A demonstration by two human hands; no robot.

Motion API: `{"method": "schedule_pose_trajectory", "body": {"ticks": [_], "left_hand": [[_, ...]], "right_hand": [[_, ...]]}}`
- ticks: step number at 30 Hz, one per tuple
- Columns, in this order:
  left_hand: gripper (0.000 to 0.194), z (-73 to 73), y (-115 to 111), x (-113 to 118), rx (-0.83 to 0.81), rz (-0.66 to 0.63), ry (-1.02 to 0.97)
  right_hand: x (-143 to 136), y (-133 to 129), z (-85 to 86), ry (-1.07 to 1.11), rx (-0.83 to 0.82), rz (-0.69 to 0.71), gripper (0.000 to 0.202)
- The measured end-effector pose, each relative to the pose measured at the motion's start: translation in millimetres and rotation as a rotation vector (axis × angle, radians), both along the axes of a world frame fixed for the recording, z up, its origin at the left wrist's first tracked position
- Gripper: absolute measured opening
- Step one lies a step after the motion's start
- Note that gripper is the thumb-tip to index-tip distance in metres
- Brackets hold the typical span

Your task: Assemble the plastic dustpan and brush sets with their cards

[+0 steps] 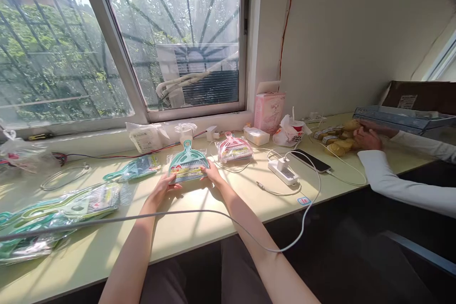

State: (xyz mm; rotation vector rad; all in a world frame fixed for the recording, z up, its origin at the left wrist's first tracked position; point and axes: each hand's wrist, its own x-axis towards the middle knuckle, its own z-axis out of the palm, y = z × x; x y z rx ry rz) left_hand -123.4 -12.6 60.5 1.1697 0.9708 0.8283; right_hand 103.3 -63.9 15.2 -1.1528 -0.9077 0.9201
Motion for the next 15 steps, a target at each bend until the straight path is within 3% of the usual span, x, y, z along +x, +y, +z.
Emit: {"method": "schedule_pose_trajectory", "body": {"ticks": [5, 8, 15], "left_hand": [[0.008, -9.4, 7.0, 0.0, 0.011, 0.023, 0.037], [0.006, -14.2, 7.7, 2.6, 0.058, 0.044, -0.026], [0.006, -8.7, -8.4, 18.9, 0.048, 0.182, -0.109]], "right_hand": [[-0.5, -9.1, 7.9, 0.022, -0.023, 0.000, 0.060], [-1.6, -16.6, 13.5, 0.062, -0.036, 0.012, 0.049], [-22.5, -35.0, 21.7, 0.162, 0.030, 0.210, 0.037]]}}
